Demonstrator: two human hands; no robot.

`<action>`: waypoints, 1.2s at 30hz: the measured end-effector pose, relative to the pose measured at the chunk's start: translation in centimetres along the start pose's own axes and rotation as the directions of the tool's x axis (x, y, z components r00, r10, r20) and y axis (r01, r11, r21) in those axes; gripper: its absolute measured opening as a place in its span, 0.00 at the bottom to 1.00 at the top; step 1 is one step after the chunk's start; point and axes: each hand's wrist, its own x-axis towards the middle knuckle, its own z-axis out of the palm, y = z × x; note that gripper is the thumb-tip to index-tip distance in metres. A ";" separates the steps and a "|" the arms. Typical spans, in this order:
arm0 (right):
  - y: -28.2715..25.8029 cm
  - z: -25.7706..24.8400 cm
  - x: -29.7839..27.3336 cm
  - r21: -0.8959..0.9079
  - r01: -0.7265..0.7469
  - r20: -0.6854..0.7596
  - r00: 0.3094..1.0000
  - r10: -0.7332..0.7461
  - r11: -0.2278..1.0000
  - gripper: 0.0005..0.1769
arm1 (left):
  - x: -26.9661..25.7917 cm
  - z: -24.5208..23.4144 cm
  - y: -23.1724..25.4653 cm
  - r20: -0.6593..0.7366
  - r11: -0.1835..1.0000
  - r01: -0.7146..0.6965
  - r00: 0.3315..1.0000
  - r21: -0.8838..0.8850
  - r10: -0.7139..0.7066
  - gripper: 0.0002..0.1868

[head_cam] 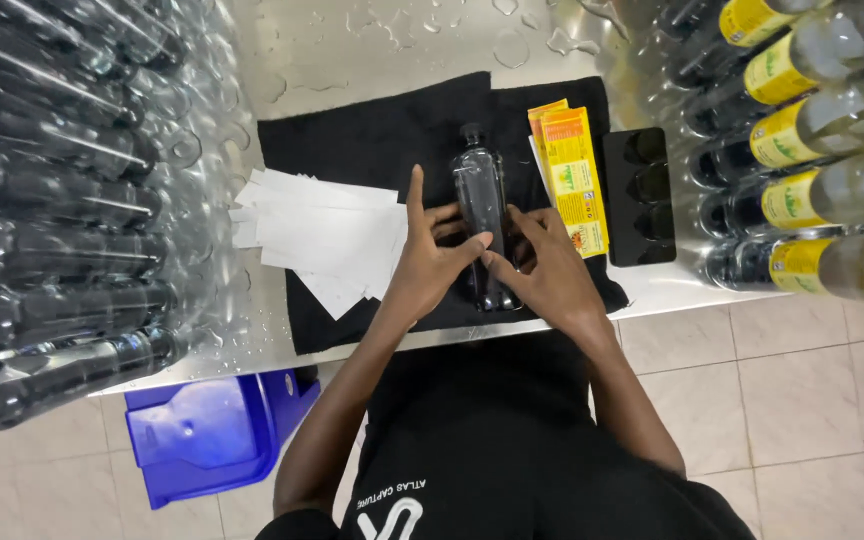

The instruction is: Manually applying adhesive labels to clear plastic bottles on a production line table.

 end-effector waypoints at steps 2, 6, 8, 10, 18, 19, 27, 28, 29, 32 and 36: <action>-0.8 -0.6 0.1 -0.039 0.000 0.028 1.000 0.001 0.999 0.47 | -0.7 0.1 -0.2 0.018 0.995 -0.010 1.000 -0.097 0.012 0.66; -1.1 -0.6 0.2 -0.013 0.001 0.054 0.999 0.000 1.000 0.48 | -1.9 0.3 -1.0 0.038 0.959 -0.015 0.999 -0.283 0.027 0.61; -0.8 -0.5 0.5 0.007 0.011 0.066 0.998 -0.012 1.000 0.47 | -2.5 0.4 -0.5 0.020 0.957 -0.009 1.000 -0.288 0.016 0.58; -0.8 -0.4 0.6 0.029 0.021 0.076 0.997 -0.023 0.999 0.46 | -3.1 0.3 -0.1 0.005 0.957 -0.003 1.000 -0.291 0.005 0.54; -1.3 0.6 -1.6 0.017 0.196 -0.143 0.971 -0.192 0.980 0.37 | -3.5 0.7 -0.5 -0.047 0.974 -0.095 0.995 -0.206 0.087 0.45; -0.1 0.8 -1.5 0.016 0.198 -0.149 0.970 -0.194 0.980 0.37 | -3.4 0.7 -0.7 -0.044 0.974 -0.100 0.995 -0.204 0.093 0.45; 4.1 -1.0 -2.9 -0.548 0.168 -0.389 0.816 -0.427 0.820 0.22 | -4.1 1.0 -1.6 -0.113 0.968 -0.191 0.978 -0.162 0.174 0.37; 4.8 -0.6 -3.0 -0.548 0.165 -0.393 0.814 -0.427 0.820 0.22 | -4.0 1.0 -1.7 -0.109 0.968 -0.194 0.978 -0.162 0.178 0.37; 5.6 -0.3 -3.1 -0.609 0.127 -0.350 0.843 -0.408 0.783 0.24 | -4.0 1.1 -1.7 -0.122 0.970 -0.196 0.976 -0.145 0.179 0.37; 6.4 0.2 -3.6 -0.683 0.092 -0.296 0.872 -0.390 0.725 0.27 | -4.0 1.1 -1.4 -0.135 0.975 -0.197 0.974 -0.104 0.183 0.36; 7.9 1.0 -4.0 -0.666 0.128 -0.306 0.851 -0.426 0.735 0.30 | -4.5 1.0 -0.3 -0.191 0.978 -0.189 0.967 -0.089 0.170 0.34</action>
